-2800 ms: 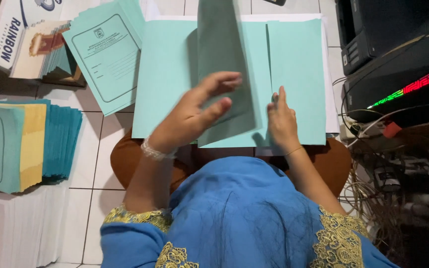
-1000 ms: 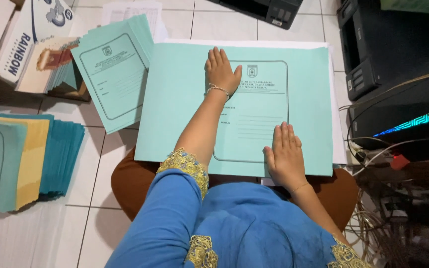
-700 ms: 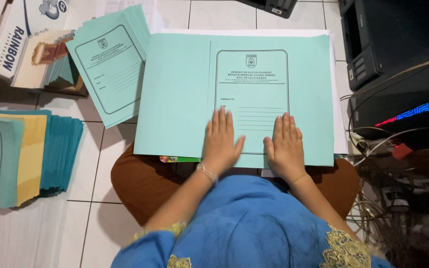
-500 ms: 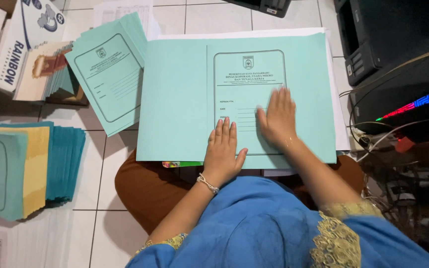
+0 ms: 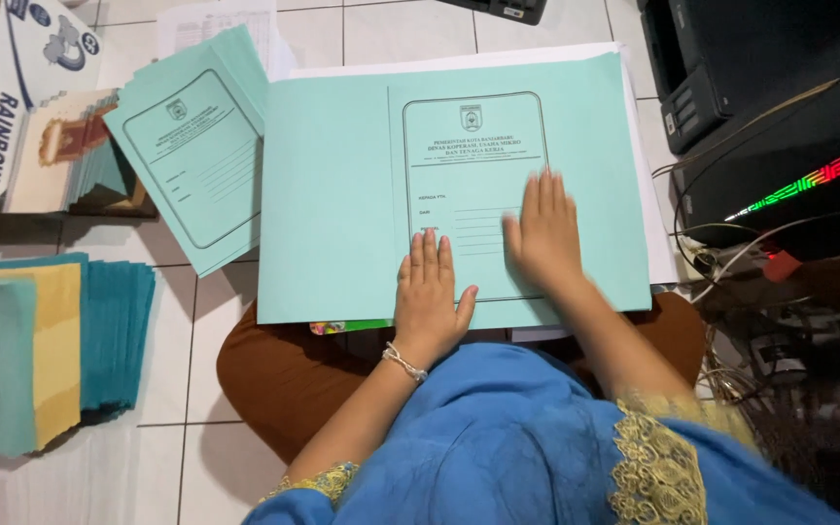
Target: The person sits on the floor and folds light green paper sheets in half, smoothing each fold with both hands. They repeat this process for multiple sheets, stacking the folded papers into a neat pile.
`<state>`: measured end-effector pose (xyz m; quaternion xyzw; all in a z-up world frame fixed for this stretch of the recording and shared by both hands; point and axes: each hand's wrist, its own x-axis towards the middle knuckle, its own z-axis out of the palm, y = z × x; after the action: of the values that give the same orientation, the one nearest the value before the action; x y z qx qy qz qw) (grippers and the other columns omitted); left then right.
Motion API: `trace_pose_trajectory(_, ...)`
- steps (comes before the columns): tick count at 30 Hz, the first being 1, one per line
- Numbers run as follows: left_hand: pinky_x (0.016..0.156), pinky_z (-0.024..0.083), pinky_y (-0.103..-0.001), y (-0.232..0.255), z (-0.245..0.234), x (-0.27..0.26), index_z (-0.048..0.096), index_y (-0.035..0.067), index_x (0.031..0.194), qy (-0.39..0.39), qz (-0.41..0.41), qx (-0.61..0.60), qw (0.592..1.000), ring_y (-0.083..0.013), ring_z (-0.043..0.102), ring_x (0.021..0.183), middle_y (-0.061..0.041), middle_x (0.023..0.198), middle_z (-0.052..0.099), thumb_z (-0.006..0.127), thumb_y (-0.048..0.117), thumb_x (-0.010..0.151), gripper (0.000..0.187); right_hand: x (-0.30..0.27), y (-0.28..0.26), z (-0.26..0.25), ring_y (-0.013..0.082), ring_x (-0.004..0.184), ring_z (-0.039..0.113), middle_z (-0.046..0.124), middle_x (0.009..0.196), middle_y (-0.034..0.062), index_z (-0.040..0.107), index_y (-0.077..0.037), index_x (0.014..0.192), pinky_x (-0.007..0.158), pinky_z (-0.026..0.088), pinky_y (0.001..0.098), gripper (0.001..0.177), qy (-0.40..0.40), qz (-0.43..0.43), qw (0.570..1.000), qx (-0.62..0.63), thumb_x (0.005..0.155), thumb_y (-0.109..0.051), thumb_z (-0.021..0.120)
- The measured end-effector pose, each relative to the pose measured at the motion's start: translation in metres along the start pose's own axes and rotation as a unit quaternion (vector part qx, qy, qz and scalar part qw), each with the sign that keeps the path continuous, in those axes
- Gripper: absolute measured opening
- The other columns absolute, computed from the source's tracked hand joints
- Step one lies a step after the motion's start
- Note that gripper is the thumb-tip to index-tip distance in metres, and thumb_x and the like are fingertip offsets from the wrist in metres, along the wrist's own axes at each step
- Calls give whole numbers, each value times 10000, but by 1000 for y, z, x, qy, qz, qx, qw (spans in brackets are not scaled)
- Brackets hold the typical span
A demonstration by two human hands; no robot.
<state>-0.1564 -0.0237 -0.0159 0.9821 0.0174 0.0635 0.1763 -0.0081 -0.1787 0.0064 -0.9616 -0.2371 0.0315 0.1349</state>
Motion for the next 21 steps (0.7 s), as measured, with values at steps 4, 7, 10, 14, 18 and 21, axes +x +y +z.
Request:
trace_pose_trajectory(4,1225,87,-586,11,-22,41,192,-130,1562,-30,-50,-10,998,-506,86,1540,-381,1630,141,418,450,1028,820,-78,19,21,475,1532,166,205,1642,337,240,70,1586,1202,156,578,716,20,-61,998,-18,1062,-405,358)
trace_pose_trajectory(7,1242,77,-568,-11,-16,125,208,-122,1563,-40,-100,-51,993,-478,81,1555,-365,1639,141,409,443,1034,799,-89,20,21,426,1555,110,179,1661,300,212,34,1601,1226,72,526,717,-2,-70,998,-1,1078,-454,261)
trace_pose_trajectory(10,1271,70,-516,-60,8,220,184,-44,1600,-9,-158,18,987,-400,77,1574,-294,1666,130,398,519,1041,821,-85,20,24,423,1558,84,156,1660,306,184,40,1601,1232,55,530,721,-11,-69,997,-18,1088,-463,249)
trace_pose_trajectory(14,1283,93,-501,-81,12,244,209,-22,1605,-7,-162,42,986,-375,89,1579,-256,1679,135,372,554,1053,815,-86,21,26,414,1563,62,133,1669,296,177,32,1606,1231,25,525,721,-20,-62,998,-4,1088,-466,240)
trace_pose_trajectory(18,1264,144,-534,-33,-14,150,264,-73,1571,-14,-91,11,996,-432,144,1557,-316,1641,211,422,440,1061,740,-85,18,28,419,1566,45,116,1671,299,167,35,1607,1227,16,532,722,-23,-45,999,8,1086,-454,267)
trace_pose_trajectory(21,1236,136,-578,6,-39,50,275,-115,1547,-43,-14,-19,999,-498,159,1530,-365,1617,222,458,361,1040,720,-76,10,17,444,1560,-5,58,1672,313,138,30,1613,1219,3,564,763,-52,-5,998,31,1073,-490,279)
